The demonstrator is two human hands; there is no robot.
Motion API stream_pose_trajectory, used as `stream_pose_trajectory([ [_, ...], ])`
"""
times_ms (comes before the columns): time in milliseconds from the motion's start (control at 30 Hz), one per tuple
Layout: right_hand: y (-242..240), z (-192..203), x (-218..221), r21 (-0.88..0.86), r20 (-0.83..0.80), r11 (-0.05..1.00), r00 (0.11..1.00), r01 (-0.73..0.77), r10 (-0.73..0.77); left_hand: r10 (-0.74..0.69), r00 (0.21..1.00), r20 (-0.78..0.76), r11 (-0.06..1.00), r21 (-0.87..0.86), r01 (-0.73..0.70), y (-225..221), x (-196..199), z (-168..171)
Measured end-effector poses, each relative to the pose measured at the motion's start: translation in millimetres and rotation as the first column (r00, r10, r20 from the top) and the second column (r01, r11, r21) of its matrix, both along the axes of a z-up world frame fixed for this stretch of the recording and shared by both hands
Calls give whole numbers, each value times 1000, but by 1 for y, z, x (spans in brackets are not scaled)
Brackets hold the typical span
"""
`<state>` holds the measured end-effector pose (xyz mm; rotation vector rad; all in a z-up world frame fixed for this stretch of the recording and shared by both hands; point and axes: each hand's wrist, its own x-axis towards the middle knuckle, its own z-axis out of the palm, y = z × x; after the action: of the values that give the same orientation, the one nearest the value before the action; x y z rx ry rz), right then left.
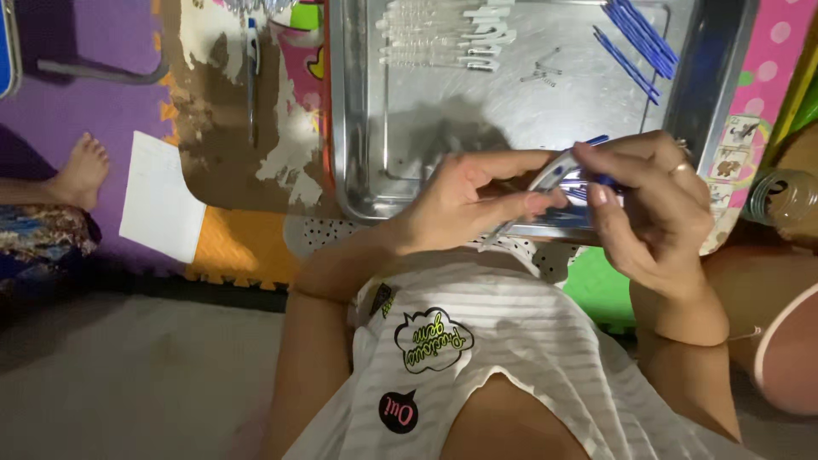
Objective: The person assembles pens by inserting ink cartridges into pen barrels and attaching the clips and caps by hand.
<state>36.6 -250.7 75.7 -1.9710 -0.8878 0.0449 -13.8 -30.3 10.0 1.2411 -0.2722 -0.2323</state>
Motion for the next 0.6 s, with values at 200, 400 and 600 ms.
stream_pose_trajectory([
  [200,-2,-8,6,81,-125,991,987,110,-99,-54,998,-39,994,-101,50,1,27,19],
  [400,12,-2,3,178,-250,946,942,271,-223,-122,962,-244,975,-211,70,6,38,48],
  [600,5,-6,12,194,-291,921,916,338,-275,-118,968,-223,986,-144,87,3,40,46],
])
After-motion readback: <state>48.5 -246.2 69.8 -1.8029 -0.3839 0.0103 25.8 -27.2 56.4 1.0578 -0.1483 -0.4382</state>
